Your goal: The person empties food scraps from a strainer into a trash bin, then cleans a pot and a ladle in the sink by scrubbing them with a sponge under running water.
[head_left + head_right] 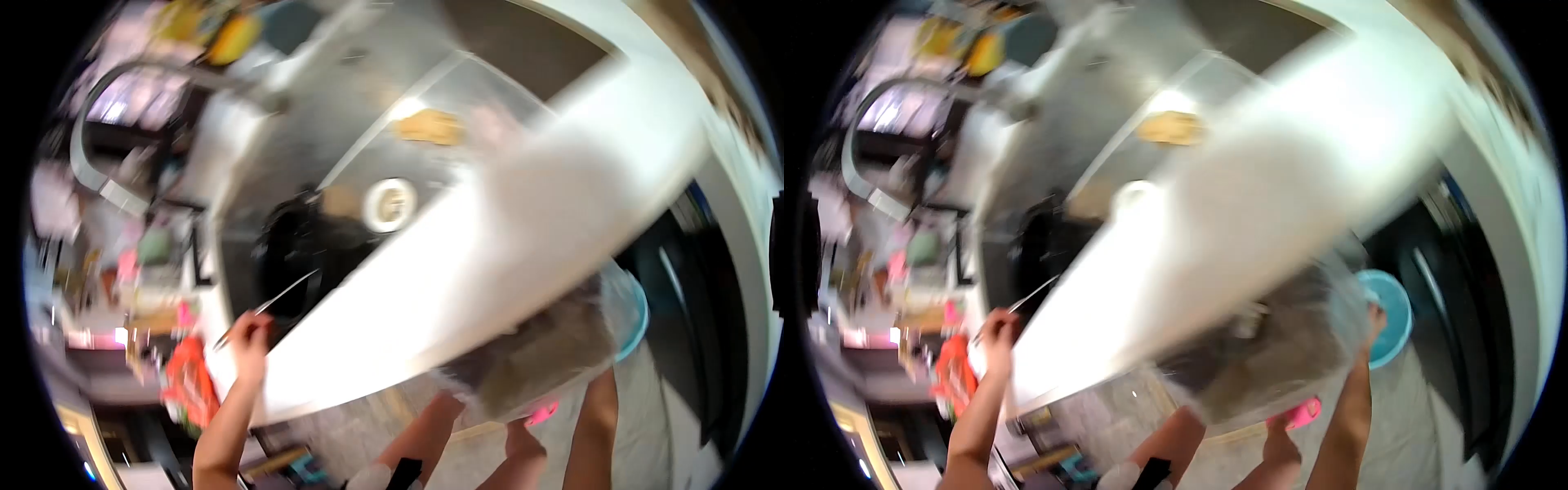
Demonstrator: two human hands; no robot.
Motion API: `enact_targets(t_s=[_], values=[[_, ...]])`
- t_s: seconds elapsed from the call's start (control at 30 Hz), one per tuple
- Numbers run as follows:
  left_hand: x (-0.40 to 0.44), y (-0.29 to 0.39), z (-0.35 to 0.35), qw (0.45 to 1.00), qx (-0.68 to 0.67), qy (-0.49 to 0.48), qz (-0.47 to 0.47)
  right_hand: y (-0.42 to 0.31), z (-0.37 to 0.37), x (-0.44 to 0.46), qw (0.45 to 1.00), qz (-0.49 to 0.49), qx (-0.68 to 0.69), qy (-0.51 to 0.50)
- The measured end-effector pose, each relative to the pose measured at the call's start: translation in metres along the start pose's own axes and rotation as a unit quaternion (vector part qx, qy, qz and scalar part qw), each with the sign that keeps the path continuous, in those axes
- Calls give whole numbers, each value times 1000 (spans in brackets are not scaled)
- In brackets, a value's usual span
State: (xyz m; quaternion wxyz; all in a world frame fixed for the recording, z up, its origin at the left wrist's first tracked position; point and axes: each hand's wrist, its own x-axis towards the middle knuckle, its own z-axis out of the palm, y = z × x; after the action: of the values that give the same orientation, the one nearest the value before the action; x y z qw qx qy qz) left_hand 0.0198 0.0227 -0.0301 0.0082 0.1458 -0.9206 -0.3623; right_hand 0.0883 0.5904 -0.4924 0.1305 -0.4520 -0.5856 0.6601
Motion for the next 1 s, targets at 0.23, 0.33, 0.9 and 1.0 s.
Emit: enact_targets(t_s=[0.23, 0.33, 0.9, 1.0], values=[[12, 5, -16, 993, -41, 46, 96, -211, -28, -180, 989, -25, 133, -66], [29, 7, -21, 978, -207, 11, 29, -354, -13, -237, 979, -64, 169, -96], [192, 63, -94, 918, -345, -108, -161, -485, 328, -351, 928, 91, 91, -350], [175, 81, -156, 953, -298, -54, -15, -463, 357, -333, 929, 160, 95, -320]])
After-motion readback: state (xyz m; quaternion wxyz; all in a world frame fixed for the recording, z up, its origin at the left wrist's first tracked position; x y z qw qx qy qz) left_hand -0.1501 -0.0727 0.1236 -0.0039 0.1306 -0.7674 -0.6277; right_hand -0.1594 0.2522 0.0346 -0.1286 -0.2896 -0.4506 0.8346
